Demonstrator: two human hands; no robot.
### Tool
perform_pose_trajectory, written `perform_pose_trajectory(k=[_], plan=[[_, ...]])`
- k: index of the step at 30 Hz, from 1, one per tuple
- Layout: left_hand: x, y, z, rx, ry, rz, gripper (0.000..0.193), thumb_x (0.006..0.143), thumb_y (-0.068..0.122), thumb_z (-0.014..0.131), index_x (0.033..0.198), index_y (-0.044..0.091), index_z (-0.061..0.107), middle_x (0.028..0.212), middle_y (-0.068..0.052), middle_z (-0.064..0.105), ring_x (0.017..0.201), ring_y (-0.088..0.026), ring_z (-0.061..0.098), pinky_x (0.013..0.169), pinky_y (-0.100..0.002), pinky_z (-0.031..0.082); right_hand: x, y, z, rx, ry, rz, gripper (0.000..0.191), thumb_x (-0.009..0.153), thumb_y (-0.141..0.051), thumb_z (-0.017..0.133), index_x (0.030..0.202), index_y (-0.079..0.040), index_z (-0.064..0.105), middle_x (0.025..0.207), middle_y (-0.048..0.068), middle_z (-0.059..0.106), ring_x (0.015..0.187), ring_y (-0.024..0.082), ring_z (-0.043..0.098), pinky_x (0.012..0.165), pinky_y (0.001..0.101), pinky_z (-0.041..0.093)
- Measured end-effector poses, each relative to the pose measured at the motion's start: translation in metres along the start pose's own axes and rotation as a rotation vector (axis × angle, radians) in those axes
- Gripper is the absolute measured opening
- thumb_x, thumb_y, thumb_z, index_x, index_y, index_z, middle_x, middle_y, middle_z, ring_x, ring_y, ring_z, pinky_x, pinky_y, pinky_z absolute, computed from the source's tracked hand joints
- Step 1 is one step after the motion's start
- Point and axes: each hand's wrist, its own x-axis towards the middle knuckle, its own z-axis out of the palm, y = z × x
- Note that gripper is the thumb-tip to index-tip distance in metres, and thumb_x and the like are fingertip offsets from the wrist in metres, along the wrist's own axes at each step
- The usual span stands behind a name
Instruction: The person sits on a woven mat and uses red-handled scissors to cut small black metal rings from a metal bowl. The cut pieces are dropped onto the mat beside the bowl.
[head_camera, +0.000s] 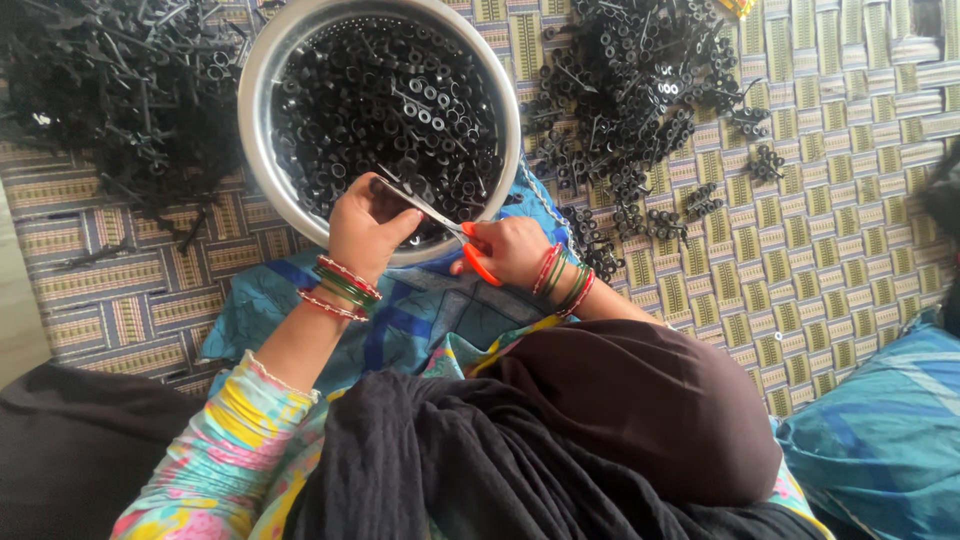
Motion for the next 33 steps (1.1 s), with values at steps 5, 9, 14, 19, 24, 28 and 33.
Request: perform_pose_trajectory(k=[5,9,14,19,24,28,33], plan=[[0.000,-0.001,-0.001,0.151,-0.004,0.037,0.025,0.083,-0.003,0.077,0.101,0.004,0.061,0.094,0.000,0.069,0.086,-0.006,0.067,0.076,-0.023,0.055,0.000,0.003,0.002,-0.040,0.011,0.009,0.038,0.085,-0.046,0.080,0.094,-0.010,0.072,0.062,0.007,0.066,0.058,0.031,0.065,0.053,0.0422,0.046],[-0.005,-0.005,0.000,0.168,-0.070,-0.050,0.028,0.081,-0.001,0.075,0.106,0.004,0.063,0.093,0.001,0.071,0.083,-0.006,0.067,0.073,-0.023,0.056,0.001,0.002,0.002,-0.018,0.079,-0.104,0.045,0.080,-0.046,0.083,0.096,-0.006,0.069,0.063,0.008,0.065,0.059,0.033,0.064,0.053,0.0429,0.046],[-0.006,-0.008,-0.004,0.118,-0.079,-0.062,0.027,0.082,-0.001,0.074,0.106,0.004,0.064,0.091,0.002,0.070,0.082,-0.006,0.067,0.074,-0.023,0.056,0.000,0.004,0.009,-0.035,0.049,-0.032,0.035,0.086,-0.045,0.079,0.101,-0.014,0.074,0.066,0.006,0.067,0.060,0.031,0.066,0.055,0.0418,0.047],[-0.010,-0.014,-0.005,0.192,-0.080,-0.066,0.021,0.082,0.001,0.073,0.102,0.005,0.068,0.085,0.002,0.067,0.077,-0.006,0.063,0.069,-0.023,0.053,0.003,0.008,0.007,-0.005,0.044,-0.040,0.041,0.085,-0.045,0.081,0.099,-0.008,0.070,0.065,0.007,0.066,0.061,0.030,0.066,0.055,0.0420,0.047],[-0.011,-0.016,-0.005,0.203,-0.152,-0.069,0.016,0.083,0.000,0.069,0.099,0.004,0.069,0.085,0.002,0.063,0.077,-0.005,0.058,0.069,-0.022,0.049,0.003,0.005,0.007,0.003,0.004,0.010,0.041,0.084,-0.048,0.077,0.093,-0.008,0.073,0.061,0.009,0.065,0.057,0.031,0.065,0.054,0.0416,0.046],[-0.004,-0.006,-0.015,0.160,-0.170,-0.174,0.017,0.088,0.001,0.059,0.100,0.005,0.069,0.087,0.000,0.071,0.076,-0.007,0.062,0.070,-0.022,0.048,0.003,0.010,0.011,0.045,-0.052,0.165,0.038,0.088,-0.047,0.074,0.084,-0.009,0.074,0.059,0.010,0.062,0.053,0.027,0.061,0.052,0.0380,0.045],[0.000,0.007,-0.024,-0.347,-0.135,-0.420,0.023,0.089,0.001,0.059,0.109,0.010,0.059,0.090,0.002,0.068,0.078,-0.007,0.064,0.071,-0.023,0.057,0.005,0.021,0.009,0.549,-0.206,0.269,0.046,0.096,-0.048,0.067,0.085,-0.004,0.066,0.063,0.007,0.060,0.053,0.019,0.057,0.053,0.0365,0.043]])
